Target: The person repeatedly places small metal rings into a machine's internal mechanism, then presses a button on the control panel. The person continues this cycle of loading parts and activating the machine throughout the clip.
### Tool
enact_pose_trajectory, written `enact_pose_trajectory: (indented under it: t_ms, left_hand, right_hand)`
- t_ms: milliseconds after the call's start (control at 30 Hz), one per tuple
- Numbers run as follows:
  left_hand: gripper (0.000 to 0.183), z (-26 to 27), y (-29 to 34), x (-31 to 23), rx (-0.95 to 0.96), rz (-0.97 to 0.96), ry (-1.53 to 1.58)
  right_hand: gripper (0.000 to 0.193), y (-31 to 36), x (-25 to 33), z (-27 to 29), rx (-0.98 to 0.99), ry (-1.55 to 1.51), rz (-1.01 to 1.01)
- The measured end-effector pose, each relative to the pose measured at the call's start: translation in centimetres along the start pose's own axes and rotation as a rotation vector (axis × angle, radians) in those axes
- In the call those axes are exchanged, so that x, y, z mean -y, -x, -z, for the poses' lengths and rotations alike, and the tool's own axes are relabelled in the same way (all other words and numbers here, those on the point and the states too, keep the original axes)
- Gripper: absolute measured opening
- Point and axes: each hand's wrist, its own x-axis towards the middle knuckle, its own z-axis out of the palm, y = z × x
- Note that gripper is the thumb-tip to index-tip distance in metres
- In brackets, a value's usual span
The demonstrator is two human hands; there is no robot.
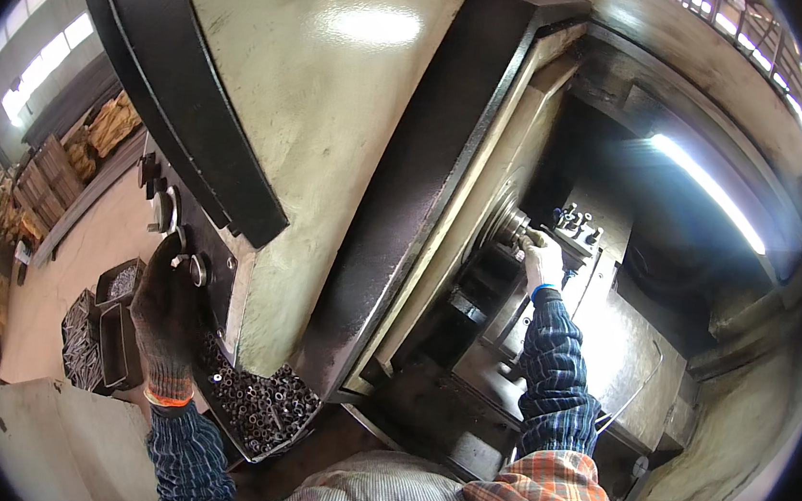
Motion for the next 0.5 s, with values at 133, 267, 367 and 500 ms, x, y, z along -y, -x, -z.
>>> enact_pose_trajectory:
  t_ms: [133,267,367,500]
  left_hand:
    - [0.041,-0.7,0.0,0.0,0.005,-0.037,0.242]
    - [0.044,-0.7,1.6,0.3,0.055,0.07,0.077]
    - [0.04,-1.1,2.2,0.5,-0.044,-0.125,-0.03]
    - [0.047,-0.7,3.3,-0.5,0.008,-0.281,-0.212]
  right_hand:
    - [0.026,-0.3,0.2,0.0,0.002,0.071,0.003]
    - [0.029,-0.3,0.3,0.2,-0.012,0.156,0.047]
    - [0.029,-0.6,1.5,1.1,0.042,0.326,0.057]
    - [0.026,-3.3,5.2,2.8,-0.102,0.814,0.327]
